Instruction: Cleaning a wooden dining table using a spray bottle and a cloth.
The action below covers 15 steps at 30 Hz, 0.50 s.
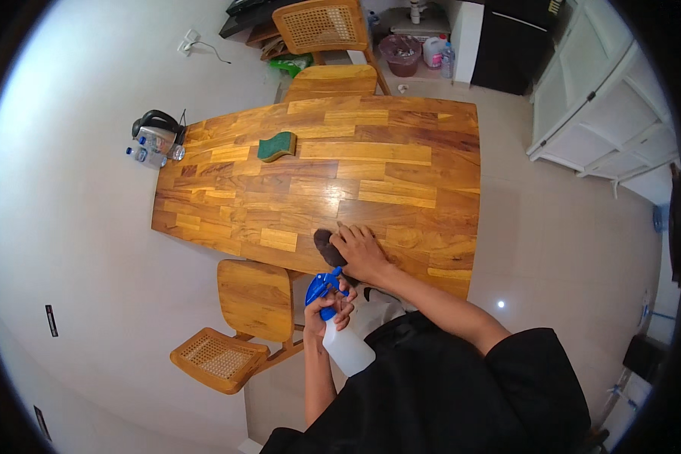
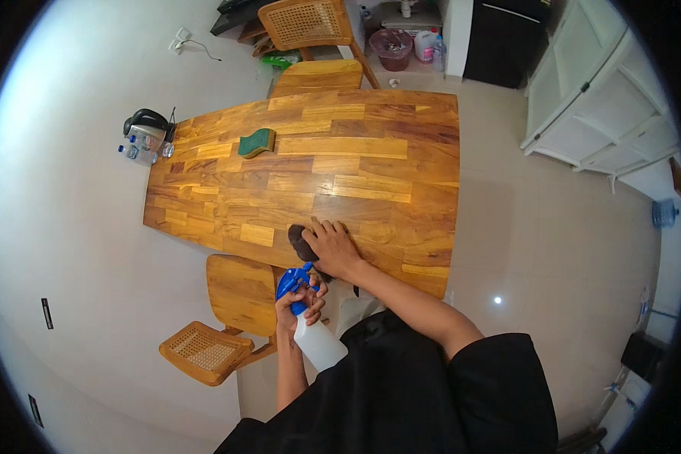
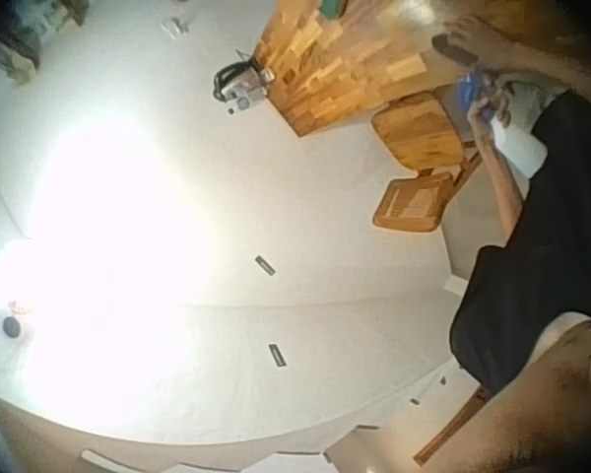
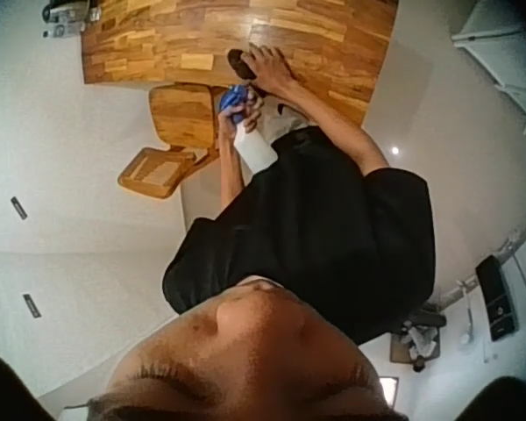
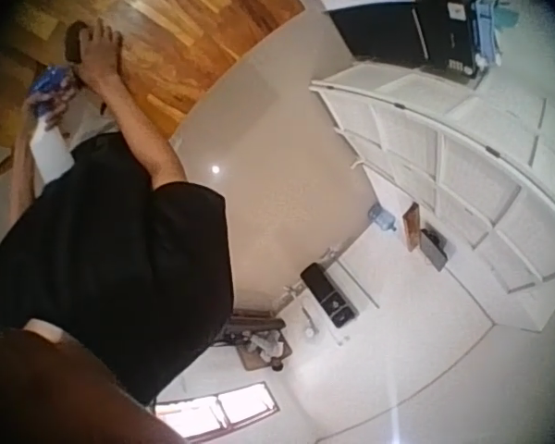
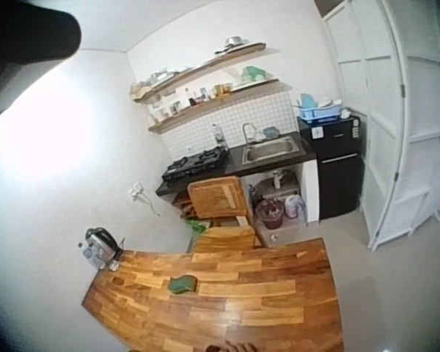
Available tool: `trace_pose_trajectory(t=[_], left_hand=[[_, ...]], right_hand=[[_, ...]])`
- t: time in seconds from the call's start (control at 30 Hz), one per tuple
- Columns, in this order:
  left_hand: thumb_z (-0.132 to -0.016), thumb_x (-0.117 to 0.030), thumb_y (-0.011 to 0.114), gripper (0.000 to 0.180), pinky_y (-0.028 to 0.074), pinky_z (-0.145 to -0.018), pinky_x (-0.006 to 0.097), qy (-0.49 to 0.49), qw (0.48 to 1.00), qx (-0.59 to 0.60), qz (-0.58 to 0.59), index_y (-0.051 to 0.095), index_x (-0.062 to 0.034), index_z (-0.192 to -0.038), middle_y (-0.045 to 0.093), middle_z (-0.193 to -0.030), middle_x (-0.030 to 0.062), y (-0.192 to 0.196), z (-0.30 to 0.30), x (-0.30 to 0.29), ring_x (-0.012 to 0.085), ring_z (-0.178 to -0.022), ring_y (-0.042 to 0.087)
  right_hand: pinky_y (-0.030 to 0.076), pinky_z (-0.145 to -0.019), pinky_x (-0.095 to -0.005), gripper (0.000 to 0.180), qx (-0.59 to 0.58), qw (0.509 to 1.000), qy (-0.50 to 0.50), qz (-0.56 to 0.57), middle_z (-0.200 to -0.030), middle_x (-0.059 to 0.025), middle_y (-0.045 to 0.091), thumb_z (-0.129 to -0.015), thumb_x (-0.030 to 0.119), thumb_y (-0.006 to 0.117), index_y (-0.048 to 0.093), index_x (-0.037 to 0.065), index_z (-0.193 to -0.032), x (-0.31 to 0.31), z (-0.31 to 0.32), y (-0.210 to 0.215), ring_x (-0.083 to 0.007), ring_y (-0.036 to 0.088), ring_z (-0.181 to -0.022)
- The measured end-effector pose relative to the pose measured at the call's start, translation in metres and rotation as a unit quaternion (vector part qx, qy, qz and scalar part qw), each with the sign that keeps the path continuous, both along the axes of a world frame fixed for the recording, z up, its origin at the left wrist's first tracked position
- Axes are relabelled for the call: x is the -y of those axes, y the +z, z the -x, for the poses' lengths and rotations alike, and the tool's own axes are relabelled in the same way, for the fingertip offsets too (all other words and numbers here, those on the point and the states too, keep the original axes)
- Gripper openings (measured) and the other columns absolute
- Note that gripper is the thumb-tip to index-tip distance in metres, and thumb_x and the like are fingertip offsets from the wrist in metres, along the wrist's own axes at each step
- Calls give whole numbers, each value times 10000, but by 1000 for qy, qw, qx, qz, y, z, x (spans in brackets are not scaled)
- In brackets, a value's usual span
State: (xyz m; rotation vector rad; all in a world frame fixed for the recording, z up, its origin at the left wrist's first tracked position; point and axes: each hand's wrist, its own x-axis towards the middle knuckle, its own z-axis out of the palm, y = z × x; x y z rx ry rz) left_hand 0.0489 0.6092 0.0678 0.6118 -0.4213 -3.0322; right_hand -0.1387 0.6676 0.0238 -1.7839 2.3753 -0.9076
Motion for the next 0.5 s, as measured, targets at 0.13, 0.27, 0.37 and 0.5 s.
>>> trace_pose_trajectory(t=[0.13,0.27,0.37,0.5], left_hand=[[-805,-146,627,419,457,-413,263,-29,999,-26,-22,461,-33,-1173,495,-1030,181,-3,15,1,153,-518,481],[-794,-139,625,415,470,-405,278,-30,999,-11,-26,469,-30,-1162,501,-1021,191,-10,22,3,160,-511,478],[-783,-137,628,420,469,-396,282,-45,999,2,-30,472,-29,-1158,503,-1020,193,-12,28,7,161,-505,471],[-771,-137,629,428,455,-386,281,-64,997,28,-33,474,-33,-1156,506,-1020,188,-14,29,12,162,-499,460]], right_hand=[[412,-924,-448,473,15,999,18,46,-1167,-158,605,-752,259,773,622,84,-1165,-62,8,-3,-329,569,-1106],[413,-872,-434,418,38,999,-5,16,-1082,-147,596,-768,237,779,632,77,-1125,-143,23,7,-335,578,-1042],[404,-885,-443,438,40,998,-35,-32,-1086,-142,592,-767,254,781,637,89,-1146,-191,30,6,-333,566,-1095],[400,-859,-446,466,28,994,-52,-89,-1088,-141,589,-744,273,804,641,96,-1143,-195,29,8,-335,563,-1108]])
